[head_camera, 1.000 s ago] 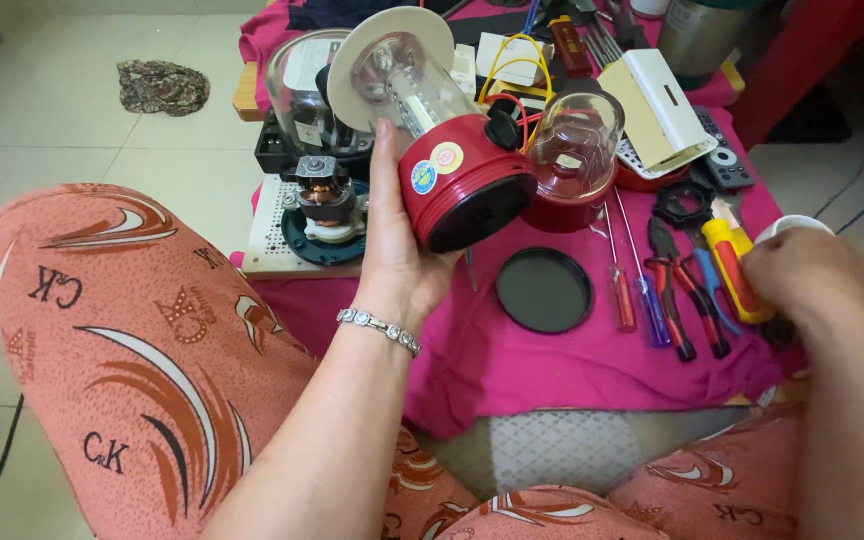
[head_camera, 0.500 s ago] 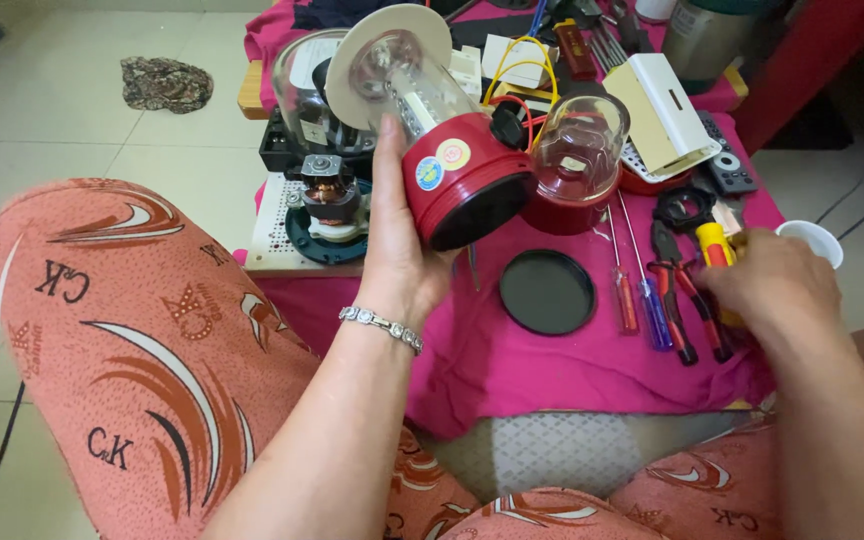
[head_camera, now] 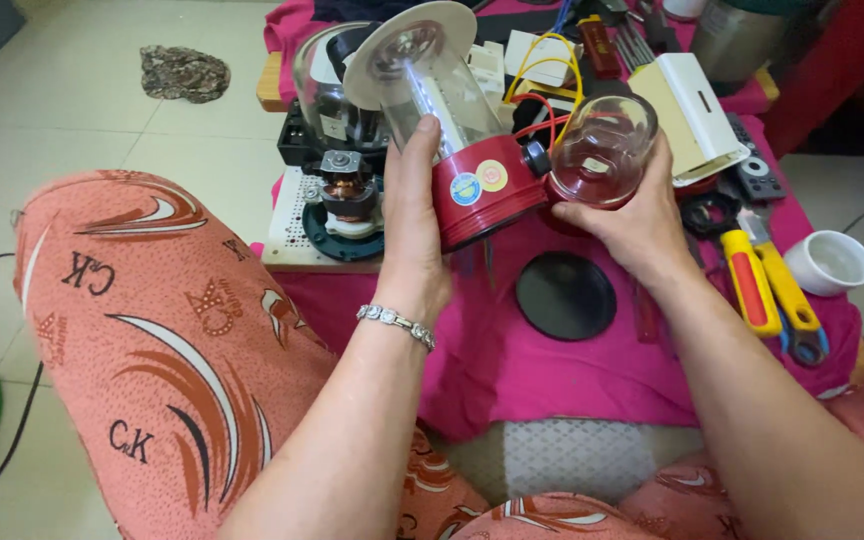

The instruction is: Repairing a red rechargeable lantern by disassembling it and inspecting the internal circuitry

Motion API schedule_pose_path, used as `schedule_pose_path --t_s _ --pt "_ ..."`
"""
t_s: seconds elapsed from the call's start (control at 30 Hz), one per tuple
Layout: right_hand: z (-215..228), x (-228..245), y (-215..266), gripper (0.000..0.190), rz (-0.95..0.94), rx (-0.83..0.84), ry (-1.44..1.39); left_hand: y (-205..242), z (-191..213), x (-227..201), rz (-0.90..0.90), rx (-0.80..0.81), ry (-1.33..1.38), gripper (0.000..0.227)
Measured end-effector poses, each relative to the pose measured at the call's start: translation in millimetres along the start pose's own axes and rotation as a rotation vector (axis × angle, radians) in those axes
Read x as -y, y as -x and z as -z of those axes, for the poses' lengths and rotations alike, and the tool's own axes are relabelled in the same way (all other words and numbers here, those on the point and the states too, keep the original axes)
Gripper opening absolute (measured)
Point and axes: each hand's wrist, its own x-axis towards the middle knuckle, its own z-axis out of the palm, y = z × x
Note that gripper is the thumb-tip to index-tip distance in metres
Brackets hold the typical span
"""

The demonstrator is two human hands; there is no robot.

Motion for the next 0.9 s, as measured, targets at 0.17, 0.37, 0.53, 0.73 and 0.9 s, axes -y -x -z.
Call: schedule_pose_path --t_s 0.17,0.37,0.53,0.73,0.9 --pt "-6 -21 -8 0.125 0.017 -0.053 0.016 -6 4 6 -0.042 -0.02 0.01 0.09" --pt "10 -17 8 0.11 0.018 -0.135 0.037 -5 2 5 -0.059 -0.018 0.039 0.089" --pt "25 -48 -2 0.087 0.304 -0.286 0.037 -1 4 -7 -0.091 0.043 0.103 0.066" --pt "38 -37 6 0.08 0.309 -0.228 -0.065 -5 7 -10 -0.065 0.084 0.234 0.076" --pt "40 -29 10 0.082 0.294 -0.203 -0.005 -3 7 -10 -0.071 0.077 0.239 0.075"
